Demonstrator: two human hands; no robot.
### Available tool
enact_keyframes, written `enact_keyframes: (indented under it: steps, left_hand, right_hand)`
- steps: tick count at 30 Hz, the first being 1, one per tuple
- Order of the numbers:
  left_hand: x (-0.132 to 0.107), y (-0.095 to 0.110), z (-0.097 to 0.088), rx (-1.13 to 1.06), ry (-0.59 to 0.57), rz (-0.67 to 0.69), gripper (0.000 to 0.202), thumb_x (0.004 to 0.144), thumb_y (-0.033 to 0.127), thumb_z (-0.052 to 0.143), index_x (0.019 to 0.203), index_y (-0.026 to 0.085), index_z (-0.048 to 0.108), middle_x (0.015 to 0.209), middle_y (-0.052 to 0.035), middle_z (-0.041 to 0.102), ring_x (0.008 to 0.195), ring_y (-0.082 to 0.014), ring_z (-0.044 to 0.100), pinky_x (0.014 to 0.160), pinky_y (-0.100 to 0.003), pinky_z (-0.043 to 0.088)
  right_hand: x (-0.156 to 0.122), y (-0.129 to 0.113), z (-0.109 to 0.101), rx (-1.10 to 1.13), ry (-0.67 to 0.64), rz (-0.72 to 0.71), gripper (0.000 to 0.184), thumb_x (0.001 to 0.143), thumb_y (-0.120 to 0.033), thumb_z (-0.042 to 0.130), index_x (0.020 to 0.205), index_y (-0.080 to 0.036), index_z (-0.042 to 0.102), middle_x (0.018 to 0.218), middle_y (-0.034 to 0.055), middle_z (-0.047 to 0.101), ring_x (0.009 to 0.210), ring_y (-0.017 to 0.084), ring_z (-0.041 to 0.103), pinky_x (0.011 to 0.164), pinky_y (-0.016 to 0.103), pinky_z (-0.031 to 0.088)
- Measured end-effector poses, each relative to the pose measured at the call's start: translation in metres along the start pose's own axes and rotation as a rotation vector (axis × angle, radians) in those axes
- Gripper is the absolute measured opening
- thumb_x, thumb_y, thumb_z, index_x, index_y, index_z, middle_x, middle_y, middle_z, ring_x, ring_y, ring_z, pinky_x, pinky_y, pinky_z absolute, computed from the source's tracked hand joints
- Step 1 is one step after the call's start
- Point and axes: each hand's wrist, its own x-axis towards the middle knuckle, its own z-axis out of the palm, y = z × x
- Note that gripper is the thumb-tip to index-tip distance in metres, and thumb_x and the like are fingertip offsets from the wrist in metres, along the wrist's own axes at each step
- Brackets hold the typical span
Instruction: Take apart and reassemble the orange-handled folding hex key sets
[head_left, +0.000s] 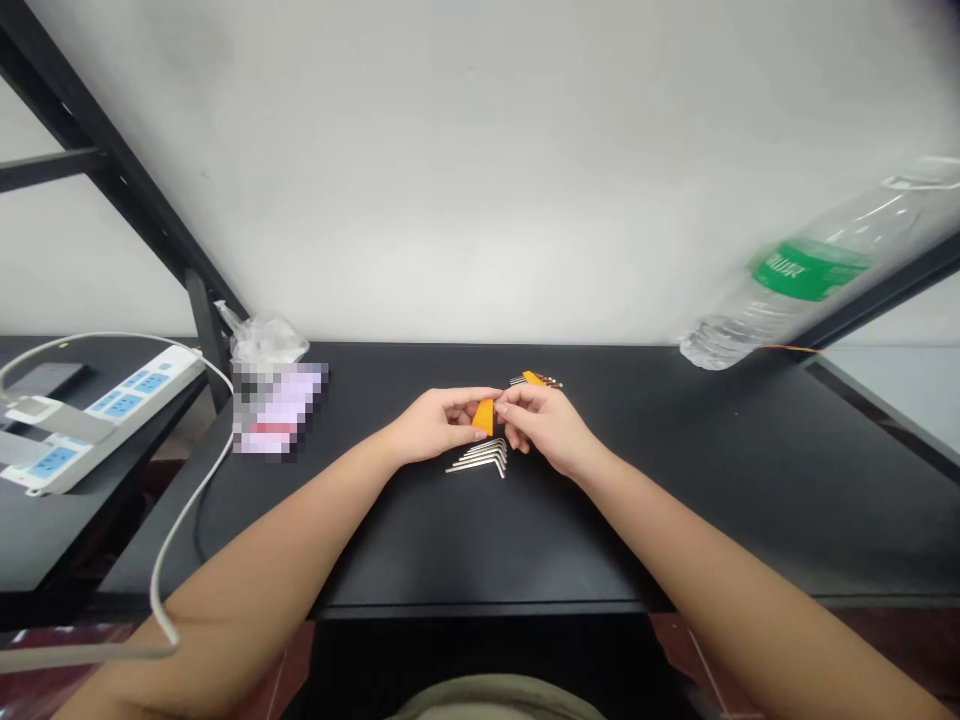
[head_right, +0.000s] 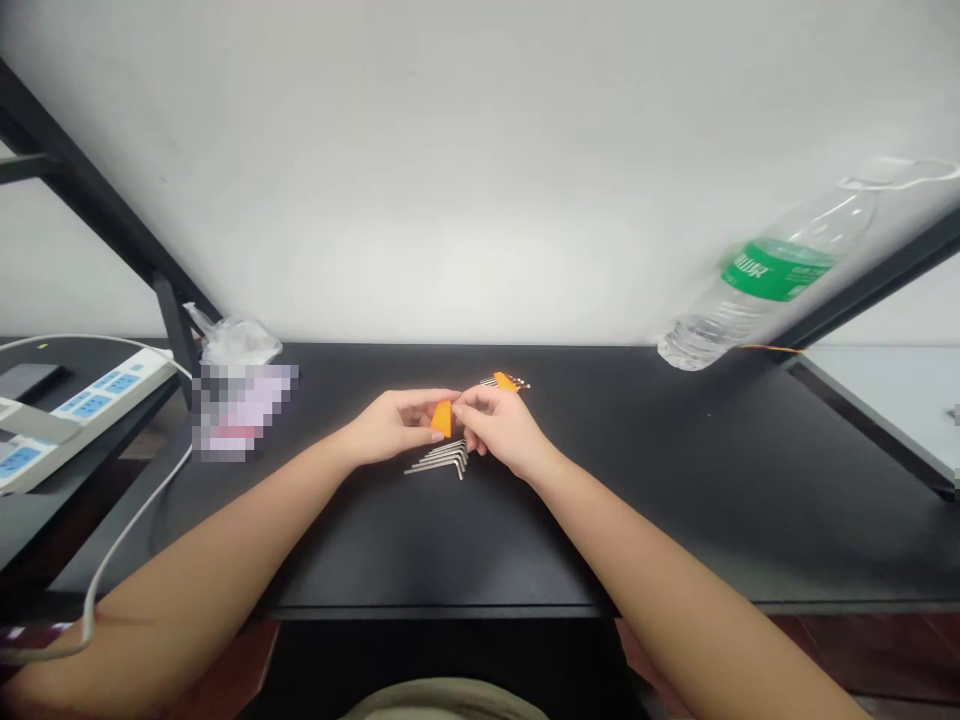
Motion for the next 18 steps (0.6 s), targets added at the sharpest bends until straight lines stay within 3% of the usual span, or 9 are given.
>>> enact_keyframes:
  steps: [6, 11, 13, 18]
  left_hand:
    - [-0.002, 0.004, -0.008, 0.169, 0.052, -0.022, 0.055, 0.083, 0.027, 0.074, 0.137, 0.021, 0.064, 0.088, -0.0016, 0.065, 0.075, -0.0129, 0.058, 0.072, -0.027, 0.052]
    - [-0.001, 0.003, -0.014, 0.256, 0.129, -0.048, 0.054, 0.082, 0.024, 0.071, 0.136, 0.023, 0.063, 0.088, -0.0007, 0.063, 0.073, -0.0120, 0.057, 0.072, -0.027, 0.052]
    - [0.000, 0.001, -0.014, 0.268, 0.142, -0.060, 0.055, 0.081, 0.023, 0.070, 0.136, 0.024, 0.063, 0.087, -0.0005, 0.062, 0.073, -0.0121, 0.057, 0.072, -0.027, 0.052]
    - [0.000, -0.002, -0.013, 0.238, 0.133, -0.042, 0.055, 0.081, 0.022, 0.070, 0.135, 0.022, 0.063, 0.092, -0.0023, 0.065, 0.077, -0.0133, 0.060, 0.075, -0.028, 0.053]
  right_hand:
    - [0.003, -0.001, -0.012, -0.068, 0.066, 0.083, 0.007, 0.080, -0.027, 0.063, 0.079, -0.020, 0.063, 0.051, -0.0020, 0.055, 0.042, 0.011, 0.046, 0.039, 0.022, 0.032]
    - [0.002, -0.006, -0.034, -0.218, -0.089, 0.250, 0.004, 0.076, -0.024, 0.064, 0.075, -0.020, 0.065, 0.054, -0.0014, 0.053, 0.043, 0.010, 0.042, 0.040, 0.023, 0.027]
    - [0.002, -0.007, -0.039, -0.375, -0.119, 0.261, 0.006, 0.076, -0.025, 0.065, 0.076, -0.020, 0.068, 0.059, 0.0004, 0.058, 0.045, 0.011, 0.044, 0.042, 0.024, 0.029]
    - [0.001, -0.006, -0.038, -0.741, -0.109, 0.123, 0.009, 0.080, -0.024, 0.064, 0.080, -0.020, 0.072, 0.079, 0.0034, 0.071, 0.067, 0.017, 0.062, 0.058, 0.028, 0.045]
